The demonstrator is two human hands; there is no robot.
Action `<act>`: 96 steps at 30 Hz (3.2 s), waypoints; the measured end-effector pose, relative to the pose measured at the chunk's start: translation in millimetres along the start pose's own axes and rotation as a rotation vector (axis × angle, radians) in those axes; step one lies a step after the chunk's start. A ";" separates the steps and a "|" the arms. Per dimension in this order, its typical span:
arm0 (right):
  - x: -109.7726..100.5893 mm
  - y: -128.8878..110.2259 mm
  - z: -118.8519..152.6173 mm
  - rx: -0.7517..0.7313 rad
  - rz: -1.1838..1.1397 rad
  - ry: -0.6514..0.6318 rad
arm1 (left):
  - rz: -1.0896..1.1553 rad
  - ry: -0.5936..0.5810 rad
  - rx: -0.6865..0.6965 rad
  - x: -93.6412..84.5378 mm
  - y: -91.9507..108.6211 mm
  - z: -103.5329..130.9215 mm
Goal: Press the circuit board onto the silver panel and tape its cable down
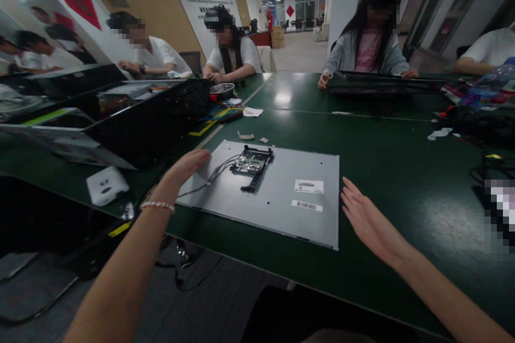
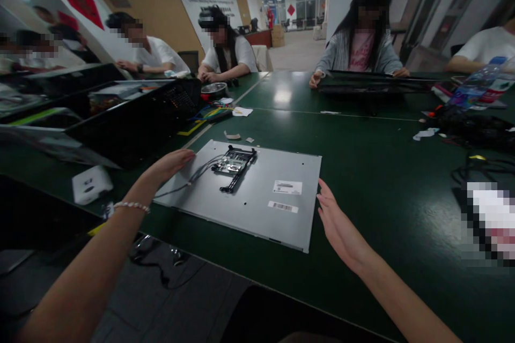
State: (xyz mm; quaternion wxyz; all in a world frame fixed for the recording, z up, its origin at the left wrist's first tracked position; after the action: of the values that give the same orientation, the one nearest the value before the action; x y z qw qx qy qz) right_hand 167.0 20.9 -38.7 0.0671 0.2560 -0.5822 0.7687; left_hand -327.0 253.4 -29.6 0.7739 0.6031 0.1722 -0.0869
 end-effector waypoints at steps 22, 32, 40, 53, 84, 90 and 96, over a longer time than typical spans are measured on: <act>-14.3 6.1 -11.3 -0.067 -0.301 0.210 | 0.084 0.058 -0.078 17.3 -5.2 2.6; -13.9 2.3 -9.5 -0.084 -0.295 0.202 | 0.056 0.044 -0.090 22.2 -3.6 4.1; -22.4 -5.7 3.6 -0.112 -0.250 0.186 | 0.183 0.080 -0.093 27.3 2.1 15.2; -59.2 -6.9 38.3 -0.158 -0.236 0.303 | 0.381 -0.005 -0.141 60.0 15.3 56.8; -179.0 -41.8 122.6 -0.111 0.206 0.615 | 0.348 -0.355 0.009 187.7 35.6 150.5; -203.1 -43.7 136.4 -0.066 0.328 0.644 | 0.282 -0.323 0.050 206.4 28.7 164.2; -204.7 -45.3 144.7 -0.073 0.402 0.670 | 0.301 -0.346 0.061 218.2 27.9 174.3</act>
State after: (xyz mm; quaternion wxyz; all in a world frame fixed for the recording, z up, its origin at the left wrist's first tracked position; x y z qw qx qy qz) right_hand 406.9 -59.5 -68.7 0.1105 -0.1309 -0.5936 0.7863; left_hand -87.3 108.6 -48.3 0.7775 0.6214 -0.0578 -0.0777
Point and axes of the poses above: each hand's wrist, its own z-axis away from the middle knuckle, its own x-axis out of the palm, y = z × x, the point moved 3 cm from there along -z, towards the middle knuckle, and after that the axes turned 11 degrees about -y, right-handed, at the moved point
